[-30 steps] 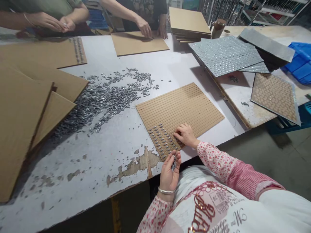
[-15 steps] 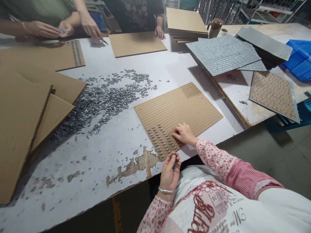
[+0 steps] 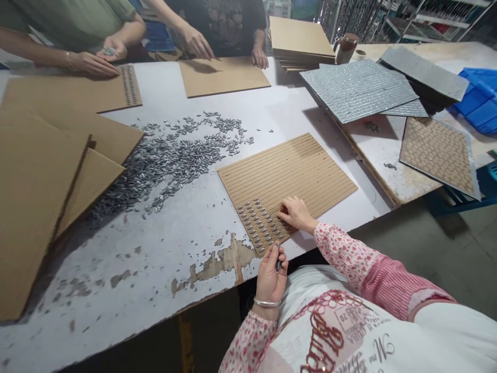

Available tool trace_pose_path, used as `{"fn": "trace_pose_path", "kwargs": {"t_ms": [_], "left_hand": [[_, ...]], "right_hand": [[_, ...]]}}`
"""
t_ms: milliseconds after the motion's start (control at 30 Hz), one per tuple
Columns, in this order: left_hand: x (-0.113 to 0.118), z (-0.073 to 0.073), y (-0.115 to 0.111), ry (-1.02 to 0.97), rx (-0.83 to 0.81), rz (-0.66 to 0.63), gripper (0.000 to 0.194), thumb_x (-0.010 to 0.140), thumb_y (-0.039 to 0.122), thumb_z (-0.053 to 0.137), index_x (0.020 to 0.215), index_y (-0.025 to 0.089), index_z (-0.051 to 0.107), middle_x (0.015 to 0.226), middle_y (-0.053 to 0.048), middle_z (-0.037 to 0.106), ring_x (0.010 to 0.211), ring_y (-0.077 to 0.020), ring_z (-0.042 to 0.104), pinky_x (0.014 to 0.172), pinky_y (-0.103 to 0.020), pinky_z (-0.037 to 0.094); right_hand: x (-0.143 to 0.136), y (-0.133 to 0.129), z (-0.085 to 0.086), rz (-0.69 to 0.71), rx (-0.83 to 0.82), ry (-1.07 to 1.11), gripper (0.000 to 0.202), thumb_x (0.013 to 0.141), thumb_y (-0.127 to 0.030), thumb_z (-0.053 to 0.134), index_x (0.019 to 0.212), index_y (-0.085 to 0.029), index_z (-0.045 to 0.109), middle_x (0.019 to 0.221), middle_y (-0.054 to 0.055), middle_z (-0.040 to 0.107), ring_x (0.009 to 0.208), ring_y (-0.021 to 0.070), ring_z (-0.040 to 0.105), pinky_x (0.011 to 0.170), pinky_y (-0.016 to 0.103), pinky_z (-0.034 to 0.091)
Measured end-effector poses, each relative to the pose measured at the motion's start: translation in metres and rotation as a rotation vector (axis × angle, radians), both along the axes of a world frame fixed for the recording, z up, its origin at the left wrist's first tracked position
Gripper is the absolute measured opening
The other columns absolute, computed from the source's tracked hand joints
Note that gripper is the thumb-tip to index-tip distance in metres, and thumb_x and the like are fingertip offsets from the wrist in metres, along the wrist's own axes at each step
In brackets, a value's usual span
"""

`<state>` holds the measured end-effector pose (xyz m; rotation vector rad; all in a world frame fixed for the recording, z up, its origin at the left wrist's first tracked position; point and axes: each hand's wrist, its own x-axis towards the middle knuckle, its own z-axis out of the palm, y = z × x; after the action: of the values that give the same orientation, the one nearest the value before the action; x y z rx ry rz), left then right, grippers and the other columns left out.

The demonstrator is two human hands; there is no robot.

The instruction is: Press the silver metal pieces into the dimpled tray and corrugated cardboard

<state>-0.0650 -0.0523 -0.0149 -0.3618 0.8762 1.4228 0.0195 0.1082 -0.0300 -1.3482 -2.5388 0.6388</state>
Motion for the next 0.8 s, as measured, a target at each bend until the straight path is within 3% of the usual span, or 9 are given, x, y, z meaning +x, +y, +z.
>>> {"fn": "trace_pose_path", "kwargs": {"t_ms": [100,267,367,433,533,667,800], "left_hand": [[-0.001,-0.002,0.001,0.016,-0.013,0.014,0.011,0.08,0.011,0.058,0.09,0.01,0.063,0.075,-0.003,0.056,0.057,-0.0033,0.049,0.047,-0.012,0.042],[-0.002,-0.003,0.005,0.018,-0.024,0.059,0.005,0.078,0.011,0.06,0.082,0.013,0.06,0.072,0.0,0.056,0.053,-0.0027,0.048,0.044,-0.011,0.04],[-0.001,-0.001,0.008,0.041,-0.001,0.058,0.005,0.079,0.013,0.059,0.084,0.013,0.061,0.073,-0.001,0.057,0.055,-0.0035,0.049,0.046,-0.012,0.041],[-0.002,0.002,0.008,0.054,0.015,0.044,0.012,0.082,0.014,0.055,0.091,0.011,0.062,0.08,-0.005,0.06,0.061,-0.0057,0.053,0.05,-0.014,0.045],[-0.004,0.003,0.007,0.036,0.027,0.018,0.018,0.082,0.01,0.051,0.097,0.011,0.062,0.083,-0.008,0.061,0.064,-0.0077,0.055,0.052,-0.016,0.046],[-0.006,0.0,0.004,-0.009,0.018,0.013,0.009,0.082,0.012,0.052,0.084,0.013,0.061,0.076,-0.005,0.06,0.058,-0.0067,0.051,0.046,-0.014,0.041],[-0.005,-0.004,0.003,-0.001,0.034,-0.017,0.006,0.079,0.012,0.057,0.083,0.012,0.062,0.08,-0.006,0.06,0.061,-0.0068,0.053,0.049,-0.015,0.043]], "right_hand": [[0.006,-0.007,0.003,0.014,-0.149,0.229,0.017,0.082,-0.032,0.058,0.079,-0.016,0.06,0.079,0.004,0.059,0.08,0.0153,0.049,0.075,0.029,0.037],[0.017,-0.031,0.018,0.41,-0.816,0.61,0.032,0.079,-0.044,0.06,0.088,-0.013,0.061,0.083,0.004,0.061,0.073,0.0124,0.057,0.066,0.025,0.046],[0.016,-0.036,0.019,0.356,-0.925,0.681,0.034,0.077,-0.046,0.062,0.083,-0.012,0.059,0.074,0.002,0.061,0.067,0.0108,0.057,0.063,0.023,0.046],[0.012,-0.031,0.014,0.203,-0.894,0.693,0.033,0.079,-0.046,0.059,0.082,-0.013,0.057,0.07,0.0,0.06,0.062,0.0094,0.055,0.058,0.021,0.044],[0.007,-0.013,0.006,0.048,-0.685,0.64,0.026,0.085,-0.04,0.052,0.086,-0.014,0.058,0.073,0.001,0.063,0.063,0.0097,0.056,0.058,0.021,0.043],[0.0,0.011,0.0,0.127,-0.305,0.392,0.016,0.087,-0.023,0.05,0.086,-0.014,0.063,0.081,0.005,0.066,0.077,0.013,0.057,0.072,0.025,0.042],[-0.004,0.019,-0.001,0.273,-0.197,0.243,0.015,0.086,-0.016,0.051,0.09,-0.015,0.065,0.088,0.006,0.066,0.084,0.0141,0.057,0.08,0.027,0.04]]}}
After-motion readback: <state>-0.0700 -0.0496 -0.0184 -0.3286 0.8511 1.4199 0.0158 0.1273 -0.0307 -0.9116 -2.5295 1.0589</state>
